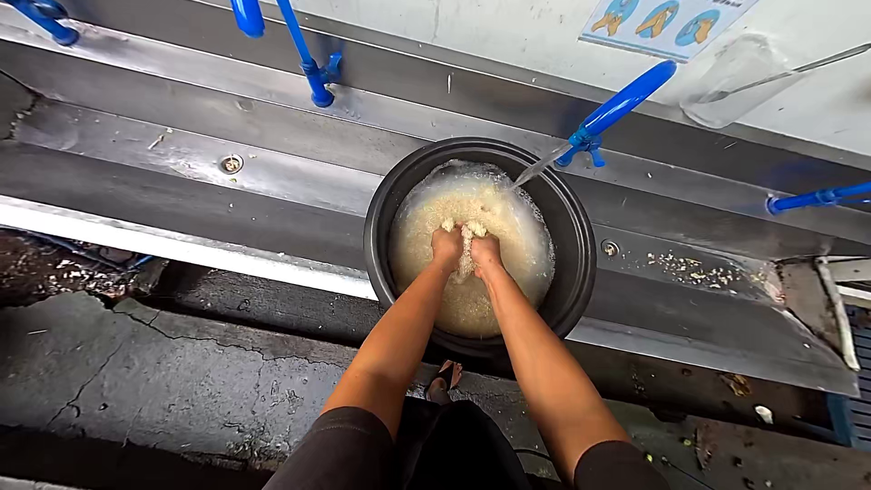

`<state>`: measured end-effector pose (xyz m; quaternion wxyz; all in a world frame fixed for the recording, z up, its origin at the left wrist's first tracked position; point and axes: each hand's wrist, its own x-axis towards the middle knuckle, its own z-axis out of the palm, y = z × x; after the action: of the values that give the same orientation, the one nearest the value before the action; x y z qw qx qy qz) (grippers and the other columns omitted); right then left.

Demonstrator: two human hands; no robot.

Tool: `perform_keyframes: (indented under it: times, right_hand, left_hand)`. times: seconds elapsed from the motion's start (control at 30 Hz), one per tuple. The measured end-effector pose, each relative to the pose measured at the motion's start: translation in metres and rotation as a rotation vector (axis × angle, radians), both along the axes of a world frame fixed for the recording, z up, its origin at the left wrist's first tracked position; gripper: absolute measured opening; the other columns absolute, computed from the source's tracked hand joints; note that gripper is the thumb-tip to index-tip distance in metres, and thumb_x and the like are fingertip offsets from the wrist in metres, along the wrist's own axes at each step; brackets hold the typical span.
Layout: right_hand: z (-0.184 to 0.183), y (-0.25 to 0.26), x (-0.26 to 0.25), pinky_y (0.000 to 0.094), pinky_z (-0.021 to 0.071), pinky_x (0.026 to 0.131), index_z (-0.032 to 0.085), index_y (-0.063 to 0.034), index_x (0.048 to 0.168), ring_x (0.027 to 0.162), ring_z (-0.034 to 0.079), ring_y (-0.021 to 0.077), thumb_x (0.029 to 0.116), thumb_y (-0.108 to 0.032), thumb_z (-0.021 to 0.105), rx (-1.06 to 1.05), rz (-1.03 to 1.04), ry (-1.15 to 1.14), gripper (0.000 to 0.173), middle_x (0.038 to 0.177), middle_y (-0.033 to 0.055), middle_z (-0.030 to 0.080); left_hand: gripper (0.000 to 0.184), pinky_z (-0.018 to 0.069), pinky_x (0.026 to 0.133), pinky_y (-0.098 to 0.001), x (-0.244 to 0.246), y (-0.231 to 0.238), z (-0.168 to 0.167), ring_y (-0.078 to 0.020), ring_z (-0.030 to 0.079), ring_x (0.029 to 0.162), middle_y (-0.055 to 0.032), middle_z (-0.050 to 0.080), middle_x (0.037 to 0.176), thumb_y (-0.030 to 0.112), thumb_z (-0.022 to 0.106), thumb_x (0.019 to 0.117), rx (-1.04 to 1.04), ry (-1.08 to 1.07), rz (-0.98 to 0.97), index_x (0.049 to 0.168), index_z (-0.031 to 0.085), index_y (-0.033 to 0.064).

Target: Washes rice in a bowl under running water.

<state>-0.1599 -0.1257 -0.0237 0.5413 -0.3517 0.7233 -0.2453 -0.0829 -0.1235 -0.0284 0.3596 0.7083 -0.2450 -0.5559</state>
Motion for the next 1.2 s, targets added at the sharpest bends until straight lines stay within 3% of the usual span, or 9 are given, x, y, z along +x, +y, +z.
perform_keyframes:
  times: [0.1,0.2,0.33,0.5,0.67,0.83,0.97,1.07,1.2]
  right_hand:
    - [0.009,-0.006,-0.006,0.0583,0.0497,0.081,0.065,0.0035,0.113,0.100,0.062,0.0384,0.1088,-0.035,0.047,-0.035,0.046,0.153,0.043,0.113,0.0262,0.064]
    - [0.006,-0.010,-0.033,0.0623,0.0487,0.090,0.068,0.0048,0.113,0.111,0.061,0.0435,0.0981,-0.027,0.066,-0.059,0.070,0.332,0.035,0.119,0.0292,0.064]
    - [-0.009,0.012,-0.078,0.0588,0.0402,0.113,0.047,0.0035,0.148,0.140,0.046,0.0420,0.0928,-0.024,0.073,0.103,-0.042,0.436,0.067,0.149,0.0296,0.047]
    - [0.003,0.070,-0.055,0.0578,0.0436,0.104,0.042,0.0067,0.146,0.132,0.048,0.0383,0.1056,-0.025,0.055,0.229,-0.502,0.024,0.053,0.147,0.0280,0.046]
    - [-0.006,0.065,-0.013,0.0571,0.0390,0.109,0.036,0.0031,0.153,0.138,0.044,0.0373,0.1067,-0.026,0.056,0.257,-0.413,-0.146,0.058,0.152,0.0264,0.043]
    - [-0.013,0.046,0.010,0.0483,0.0510,0.094,0.051,0.0052,0.138,0.112,0.060,0.0328,0.1068,-0.011,0.054,0.123,-0.189,-0.136,0.035,0.125,0.0258,0.060]
    - [-0.003,0.028,0.003,0.0541,0.0519,0.091,0.062,0.0007,0.129,0.109,0.063,0.0348,0.1051,-0.010,0.055,-0.005,-0.041,-0.041,0.027,0.121,0.0247,0.064]
    - [0.009,0.010,-0.002,0.0563,0.0509,0.087,0.064,0.0037,0.117,0.103,0.063,0.0359,0.1088,-0.026,0.049,-0.025,-0.001,0.052,0.034,0.116,0.0251,0.064]
    - [0.011,-0.010,-0.029,0.0628,0.0469,0.093,0.068,0.0075,0.112,0.113,0.060,0.0446,0.0991,-0.026,0.066,-0.077,0.048,0.312,0.036,0.120,0.0311,0.063]
  left_hand:
    - [0.060,0.0495,0.094,-0.0600,0.010,-0.014,0.017,-0.0402,0.064,0.107,-0.0287,0.066,0.111,0.049,0.046,0.1090,0.000,-0.044,-0.039,0.113,0.066,-0.0076]
    - [0.072,0.0472,0.095,-0.0623,0.029,-0.005,0.034,-0.0427,0.062,0.110,-0.0297,0.065,0.113,0.059,0.040,0.1070,0.038,-0.186,-0.020,0.108,0.069,-0.0067]
    - [0.072,0.0302,0.119,-0.0642,0.051,0.027,0.014,-0.0487,0.033,0.148,-0.0337,0.035,0.158,0.052,0.052,0.1051,0.110,-0.198,0.059,0.150,0.045,-0.0044]
    - [0.071,0.0384,0.115,-0.0565,0.016,0.049,-0.025,-0.0434,0.040,0.145,-0.0327,0.035,0.157,0.046,0.044,0.1093,0.335,-0.021,0.333,0.156,0.029,-0.0055]
    - [0.063,0.0407,0.112,-0.0569,-0.012,0.051,-0.022,-0.0417,0.046,0.141,-0.0313,0.045,0.151,0.046,0.042,0.1107,0.347,0.044,0.237,0.147,0.045,-0.0053]
    - [0.034,0.0509,0.091,-0.0494,-0.012,0.040,-0.025,-0.0340,0.060,0.105,-0.0268,0.059,0.121,0.014,0.053,0.1068,0.199,0.138,0.097,0.134,0.051,-0.0062]
    - [0.044,0.0517,0.088,-0.0622,-0.008,0.031,-0.006,-0.0442,0.064,0.106,-0.0299,0.065,0.119,0.035,0.049,0.1102,0.031,-0.033,0.012,0.136,0.056,0.0007]
    - [0.062,0.0501,0.082,-0.0571,-0.002,0.012,0.025,-0.0379,0.061,0.094,-0.0268,0.063,0.105,0.051,0.039,0.1100,0.036,-0.009,0.000,0.116,0.063,-0.0057]
    - [0.076,0.0464,0.098,-0.0609,0.019,-0.004,0.034,-0.0423,0.060,0.116,-0.0302,0.064,0.119,0.062,0.038,0.1064,0.057,-0.120,0.070,0.114,0.067,-0.0084]
